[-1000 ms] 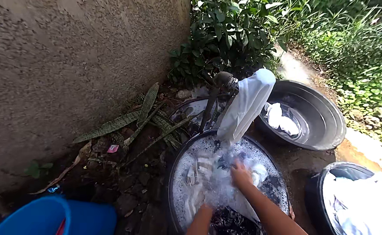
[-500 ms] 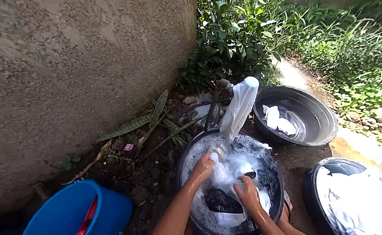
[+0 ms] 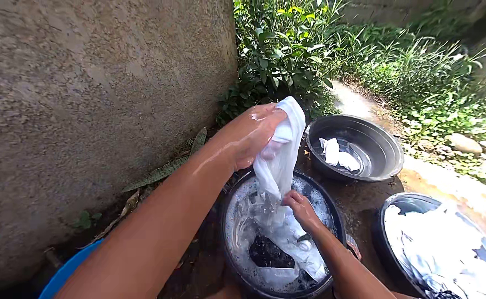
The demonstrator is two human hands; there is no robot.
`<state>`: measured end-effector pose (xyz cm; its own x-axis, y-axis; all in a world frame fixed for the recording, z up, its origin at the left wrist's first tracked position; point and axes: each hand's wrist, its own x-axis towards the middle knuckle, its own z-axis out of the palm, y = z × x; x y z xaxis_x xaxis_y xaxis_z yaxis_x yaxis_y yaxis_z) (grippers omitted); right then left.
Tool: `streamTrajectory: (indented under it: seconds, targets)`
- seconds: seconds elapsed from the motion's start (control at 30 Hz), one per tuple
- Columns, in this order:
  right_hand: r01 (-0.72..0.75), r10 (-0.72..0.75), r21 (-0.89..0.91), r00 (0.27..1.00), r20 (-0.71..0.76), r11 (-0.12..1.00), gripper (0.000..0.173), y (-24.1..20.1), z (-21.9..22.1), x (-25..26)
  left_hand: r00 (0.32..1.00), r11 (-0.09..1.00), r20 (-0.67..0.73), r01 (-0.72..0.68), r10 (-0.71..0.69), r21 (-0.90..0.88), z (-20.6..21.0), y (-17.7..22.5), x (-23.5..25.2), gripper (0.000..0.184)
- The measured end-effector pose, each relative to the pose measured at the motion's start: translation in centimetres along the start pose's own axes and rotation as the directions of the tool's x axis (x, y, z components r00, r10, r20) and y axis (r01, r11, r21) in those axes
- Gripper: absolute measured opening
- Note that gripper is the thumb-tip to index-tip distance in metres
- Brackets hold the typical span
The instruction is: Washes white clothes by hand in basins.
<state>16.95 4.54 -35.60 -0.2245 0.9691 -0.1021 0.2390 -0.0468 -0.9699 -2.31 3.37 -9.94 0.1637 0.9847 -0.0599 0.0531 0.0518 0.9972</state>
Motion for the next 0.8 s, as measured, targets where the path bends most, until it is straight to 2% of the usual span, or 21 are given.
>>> streamTrajectory:
  seconds: [0.07,0.1,0.13,0.2,0.27,0.3,0.33,0.37,0.4,0.43,0.5,0.53,0.57,0.6,0.63,0.67,0.7,0.73,0.8]
  targets:
    - [-0.021,0.041,0.151,0.991,-0.127,0.988,0.025,-1.1,-3.4,0.6,0.997,0.999,-0.074,-0.010,0.014,0.053,-1.4,1.8,-0.7,0.029]
    - [-0.032,0.060,0.195,0.988,-0.140,0.980,0.025,-1.9,-5.1,0.7,0.993,0.998,-0.118,-0.008,0.014,0.055,-1.9,2.3,-0.9,0.030]
    - [-0.043,0.061,0.177,0.994,-0.093,0.983,0.022,-2.5,-6.4,0.6,0.989,0.999,-0.148,0.002,0.004,0.042,-2.1,2.7,-1.1,0.031]
    - [-0.055,0.064,-0.057,0.984,0.165,0.997,0.024,-2.7,-6.3,-0.1,0.992,1.000,-0.128,0.008,-0.011,-0.021,-1.2,2.8,-1.1,0.032]
    - [-0.032,0.188,-0.385,0.908,0.374,0.922,0.055,-1.9,-3.1,-0.4,0.999,0.993,-0.037,0.001,-0.005,-0.119,0.3,2.7,-0.6,0.033]
    - [-0.035,0.263,-0.496,0.878,0.399,0.867,0.068,-1.1,-1.0,-0.4,1.000,0.986,0.015,0.004,-0.001,-0.168,0.9,2.7,-0.4,0.034]
    - [-0.038,0.291,-0.545,0.875,0.387,0.837,0.067,0.3,0.5,-0.4,0.998,0.978,0.064,0.006,0.008,-0.208,1.2,2.7,-0.2,0.035]
    - [-0.056,0.292,-0.547,0.888,0.355,0.835,0.054,1.7,1.4,-0.3,0.996,0.975,0.088,0.007,0.013,-0.221,1.3,2.7,-0.1,0.036]
    - [-0.104,0.285,-0.490,0.907,0.311,0.865,0.041,2.8,1.4,-0.2,0.996,0.976,0.088,0.008,0.011,-0.216,0.9,2.6,0.0,0.037]
    - [-0.176,0.281,-0.370,0.926,0.252,0.912,0.034,3.7,0.7,-0.1,0.997,0.980,0.074,0.014,0.001,-0.196,0.2,2.3,-0.1,0.037]
    - [-0.325,0.321,0.055,0.945,0.058,0.944,0.027,4.7,-2.4,0.1,0.999,0.988,-0.002,0.046,-0.047,-0.148,-1.8,1.0,-0.1,0.038]
    - [-0.331,0.360,0.323,0.932,-0.035,0.887,0.024,4.7,-4.5,0.3,0.996,0.992,-0.049,0.068,-0.074,-0.106,-2.6,-0.2,0.0,0.038]
    - [-0.276,0.386,0.541,0.917,-0.098,0.794,0.023,4.5,-6.7,0.6,0.990,0.995,-0.100,0.093,-0.095,-0.025,-3.3,-1.8,0.3,0.037]
    - [-0.212,0.402,0.676,0.906,-0.135,0.706,0.023,4.3,-8.7,0.8,0.985,0.987,-0.139,0.115,-0.099,0.112,-4.1,-3.9,0.6,0.034]
    - [-0.172,0.414,0.735,0.896,-0.160,0.656,0.022,4.4,-10.2,1.2,0.982,0.947,-0.158,0.149,-0.107,0.285,-4.8,-6.6,1.1,0.031]
    - [-0.178,0.435,0.727,0.882,-0.180,0.663,0.020,4.9,-11.1,1.5,0.979,0.880,-0.151,0.191,-0.137,0.435,-5.4,-9.8,1.8,0.030]
    - [-0.241,0.460,0.656,0.869,-0.182,0.715,0.016,6.0,-11.5,1.8,0.969,0.802,-0.144,0.249,-0.203,0.543,-5.6,-13.6,2.9,0.030]
    - [-0.353,0.494,0.520,0.855,-0.158,0.778,0.025,7.5,-11.4,1.9,0.943,0.716,-0.147,0.324,-0.299,0.619,-5.3,-18.1,4.0,0.035]
    - [-0.555,0.574,0.165,0.813,-0.097,0.815,0.059,10.9,-9.8,2.3,0.862,0.592,-0.146,0.446,-0.485,0.672,-2.5,-27.1,5.3,0.056]
